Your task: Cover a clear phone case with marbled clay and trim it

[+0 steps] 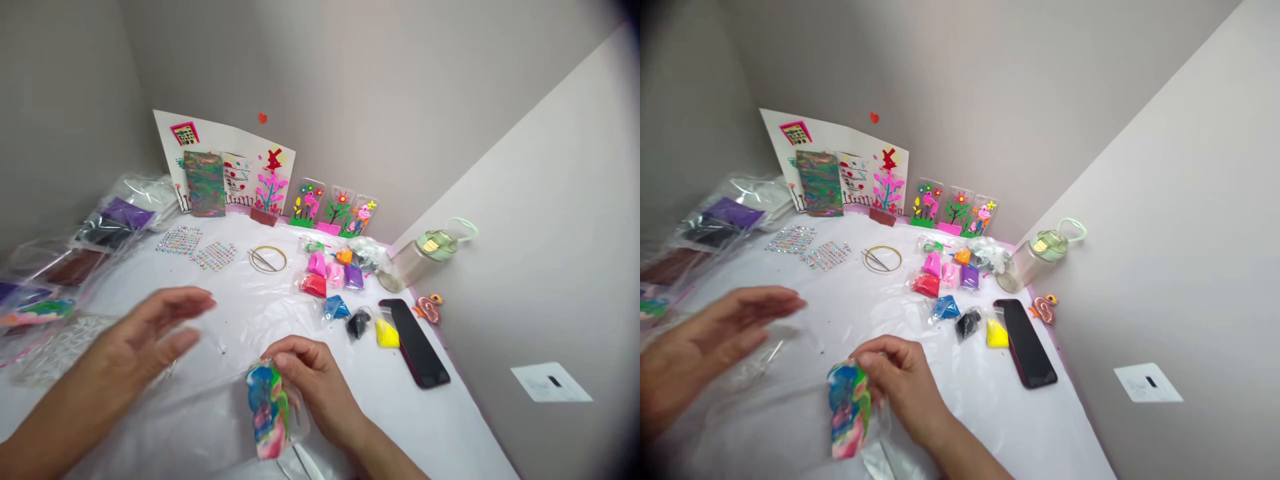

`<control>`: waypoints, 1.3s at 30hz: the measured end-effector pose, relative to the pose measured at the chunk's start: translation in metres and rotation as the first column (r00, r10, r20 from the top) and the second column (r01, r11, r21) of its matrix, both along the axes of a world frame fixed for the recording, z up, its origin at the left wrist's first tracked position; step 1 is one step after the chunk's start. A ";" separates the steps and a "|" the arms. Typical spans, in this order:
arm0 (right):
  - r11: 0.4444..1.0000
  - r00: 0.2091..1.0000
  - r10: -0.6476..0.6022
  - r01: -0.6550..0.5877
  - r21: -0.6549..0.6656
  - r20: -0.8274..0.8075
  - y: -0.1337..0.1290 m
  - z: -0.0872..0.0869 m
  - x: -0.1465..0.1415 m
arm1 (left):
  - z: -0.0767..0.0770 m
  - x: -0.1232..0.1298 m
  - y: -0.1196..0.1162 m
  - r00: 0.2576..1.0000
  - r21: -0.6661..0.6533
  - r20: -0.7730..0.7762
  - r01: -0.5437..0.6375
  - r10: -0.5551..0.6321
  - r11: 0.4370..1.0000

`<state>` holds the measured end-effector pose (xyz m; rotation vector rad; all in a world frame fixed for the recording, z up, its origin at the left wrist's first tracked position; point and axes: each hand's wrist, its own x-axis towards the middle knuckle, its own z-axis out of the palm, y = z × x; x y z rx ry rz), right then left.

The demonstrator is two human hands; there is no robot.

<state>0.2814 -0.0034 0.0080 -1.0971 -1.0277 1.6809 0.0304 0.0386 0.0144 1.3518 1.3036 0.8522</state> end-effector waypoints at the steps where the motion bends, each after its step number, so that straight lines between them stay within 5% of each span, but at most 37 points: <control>1: 0.999 0.999 0.031 -0.031 -0.006 -0.004 -0.001 0.001 -0.001 | -0.001 0.005 -0.003 0.996 -0.042 -0.009 0.092 -0.092 0.995; 5: 1.000 0.992 0.017 -0.018 -0.006 -0.126 -0.003 0.000 -0.002 | -0.012 0.027 -0.018 0.925 -0.193 0.083 0.380 -0.370 0.905; 10: 0.999 0.962 -0.031 0.023 -0.036 -0.272 0.000 -0.006 -0.001 | -0.027 0.032 -0.022 0.973 -0.208 0.185 0.176 -0.138 0.962; 16: 0.997 0.992 0.007 -0.017 -0.081 -0.122 -0.003 -0.013 -0.008 | -0.034 0.036 -0.016 0.905 -0.212 0.369 0.302 -0.210 0.930; 30: 0.988 0.996 0.060 -0.068 -0.137 -0.067 -0.010 -0.016 -0.015 | -0.028 0.029 -0.013 0.919 -0.225 0.220 0.373 -0.326 0.900; 35: 0.992 0.997 0.071 -0.073 -0.099 -0.022 -0.010 -0.015 -0.015 | -0.036 0.033 -0.014 0.921 -0.286 0.333 0.304 -0.203 0.909; 39: 0.993 0.997 0.075 -0.075 -0.089 -0.002 -0.013 -0.018 -0.015 | -0.031 0.037 -0.016 0.925 -0.285 0.262 0.347 -0.275 0.894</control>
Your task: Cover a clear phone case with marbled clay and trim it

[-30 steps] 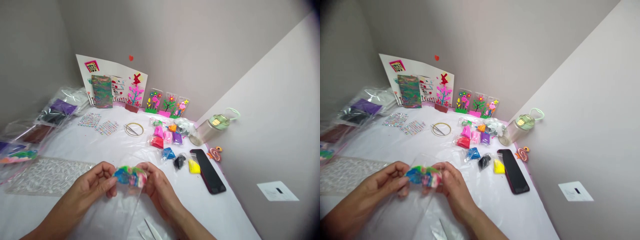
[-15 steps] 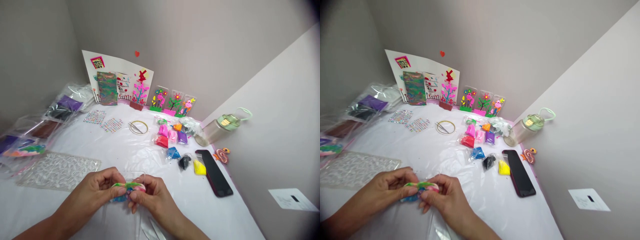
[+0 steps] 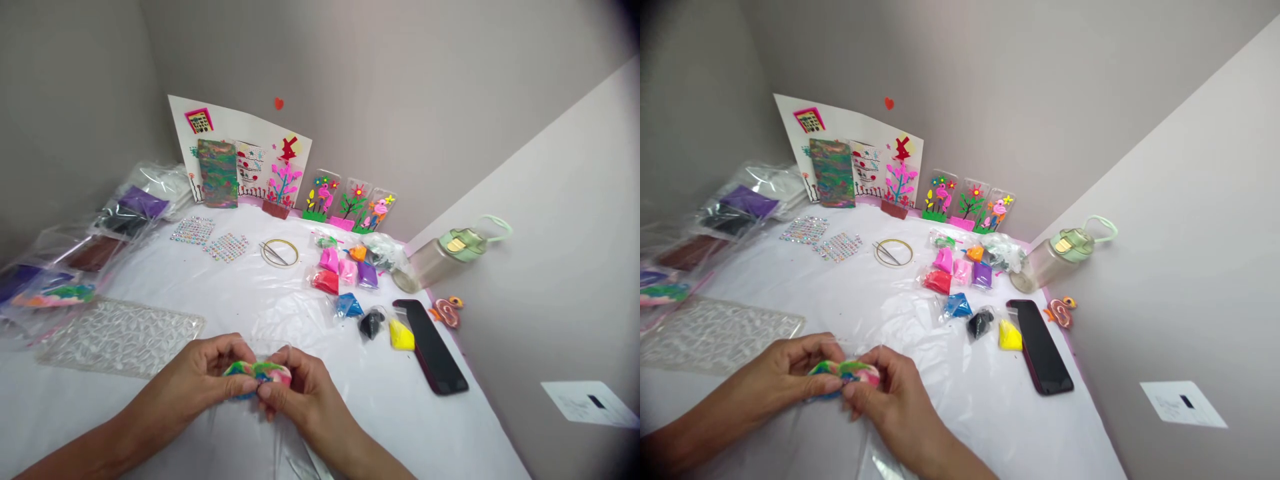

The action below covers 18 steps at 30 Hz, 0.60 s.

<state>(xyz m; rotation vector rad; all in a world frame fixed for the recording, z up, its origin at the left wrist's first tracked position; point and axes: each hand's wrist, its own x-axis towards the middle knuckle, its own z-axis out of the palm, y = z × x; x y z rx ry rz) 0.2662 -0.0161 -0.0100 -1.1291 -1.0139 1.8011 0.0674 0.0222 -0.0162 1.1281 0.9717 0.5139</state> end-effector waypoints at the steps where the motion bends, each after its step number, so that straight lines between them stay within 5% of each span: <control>1: 1.000 1.000 -0.002 0.002 -0.001 0.004 -0.001 0.000 0.000 | 0.002 0.000 0.000 1.000 0.013 -0.021 0.017 -0.016 1.000; 18: 0.998 0.998 0.061 -0.061 -0.003 0.006 -0.001 0.002 -0.003 | 0.010 0.002 -0.003 0.999 0.065 -0.024 -0.027 0.028 0.998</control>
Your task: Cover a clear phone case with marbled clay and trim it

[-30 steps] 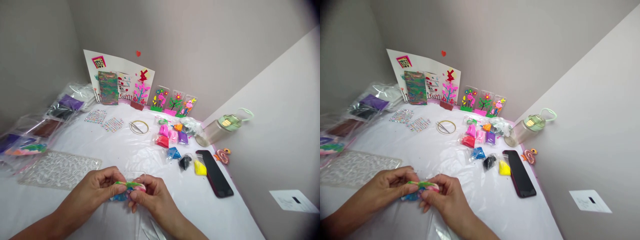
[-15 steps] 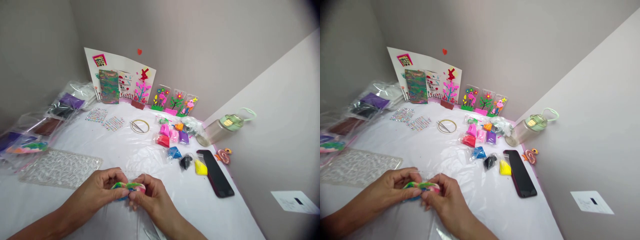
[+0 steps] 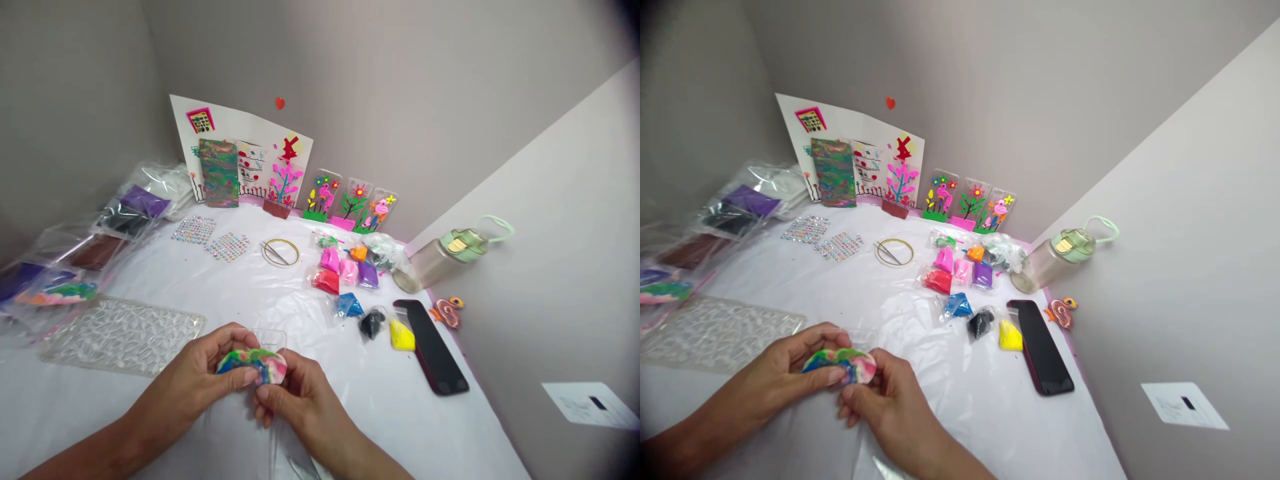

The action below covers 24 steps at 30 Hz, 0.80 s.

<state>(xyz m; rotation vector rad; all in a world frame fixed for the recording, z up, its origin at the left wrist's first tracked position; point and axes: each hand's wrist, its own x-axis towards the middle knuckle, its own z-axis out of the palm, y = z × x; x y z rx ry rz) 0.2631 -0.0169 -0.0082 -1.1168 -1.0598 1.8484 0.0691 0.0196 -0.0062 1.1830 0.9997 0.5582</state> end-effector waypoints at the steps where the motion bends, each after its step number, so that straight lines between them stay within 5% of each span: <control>1: 1.000 1.000 0.004 -0.004 -0.007 -0.004 0.000 0.000 0.000 | 0.000 -0.001 0.000 1.000 -0.005 0.007 -0.006 0.006 1.000; 8: 0.999 0.999 0.004 -0.006 -0.044 -0.038 0.002 0.001 0.000 | -0.012 -0.007 0.006 0.994 -0.098 0.108 0.007 0.004 0.995; 17: 0.998 1.000 0.021 -0.022 -0.062 -0.021 0.000 0.001 -0.001 | 0.003 -0.001 0.004 1.000 -0.070 -0.015 -0.013 0.012 0.997; 24: 0.996 1.000 -0.003 0.000 -0.091 -0.031 0.003 0.002 0.002 | -0.007 -0.012 0.010 0.993 -0.111 0.086 0.086 -0.077 0.990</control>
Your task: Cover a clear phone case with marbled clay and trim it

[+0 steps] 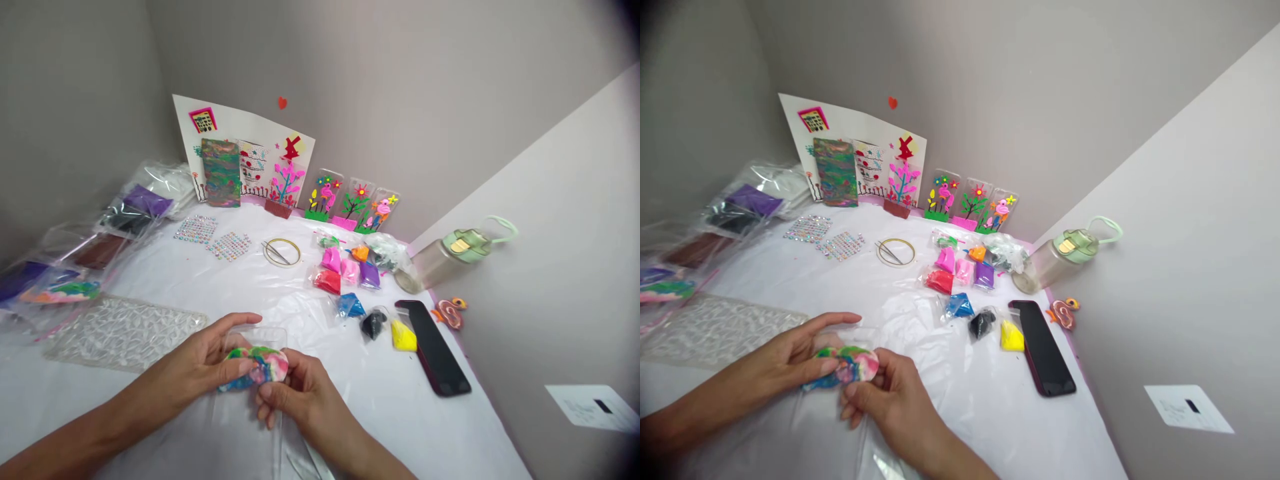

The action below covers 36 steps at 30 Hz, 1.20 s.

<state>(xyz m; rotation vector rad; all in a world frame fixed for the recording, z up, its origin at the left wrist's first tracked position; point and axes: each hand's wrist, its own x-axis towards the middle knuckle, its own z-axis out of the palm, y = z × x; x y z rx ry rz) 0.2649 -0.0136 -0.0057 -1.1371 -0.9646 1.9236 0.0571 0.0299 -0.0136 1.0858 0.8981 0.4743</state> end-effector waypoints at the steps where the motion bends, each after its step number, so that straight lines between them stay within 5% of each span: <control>1: 1.000 1.000 -0.007 0.007 0.003 0.003 0.000 0.000 0.000 | -0.001 0.000 0.000 1.000 -0.005 0.005 -0.005 0.005 1.000; 27: 0.998 0.997 0.067 -0.067 0.009 0.030 -0.003 -0.001 -0.002 | 0.007 0.006 -0.003 0.995 0.047 -0.055 -0.079 0.081 0.996; 31: 0.997 0.997 0.072 -0.072 0.008 0.041 -0.003 0.000 -0.002 | 0.001 -0.002 0.002 0.993 0.022 -0.116 -0.029 0.031 0.999; 36: 0.997 0.995 0.080 -0.080 -0.002 0.054 -0.006 -0.002 -0.004 | 0.008 0.002 -0.003 0.967 0.140 -0.235 -0.066 0.098 0.988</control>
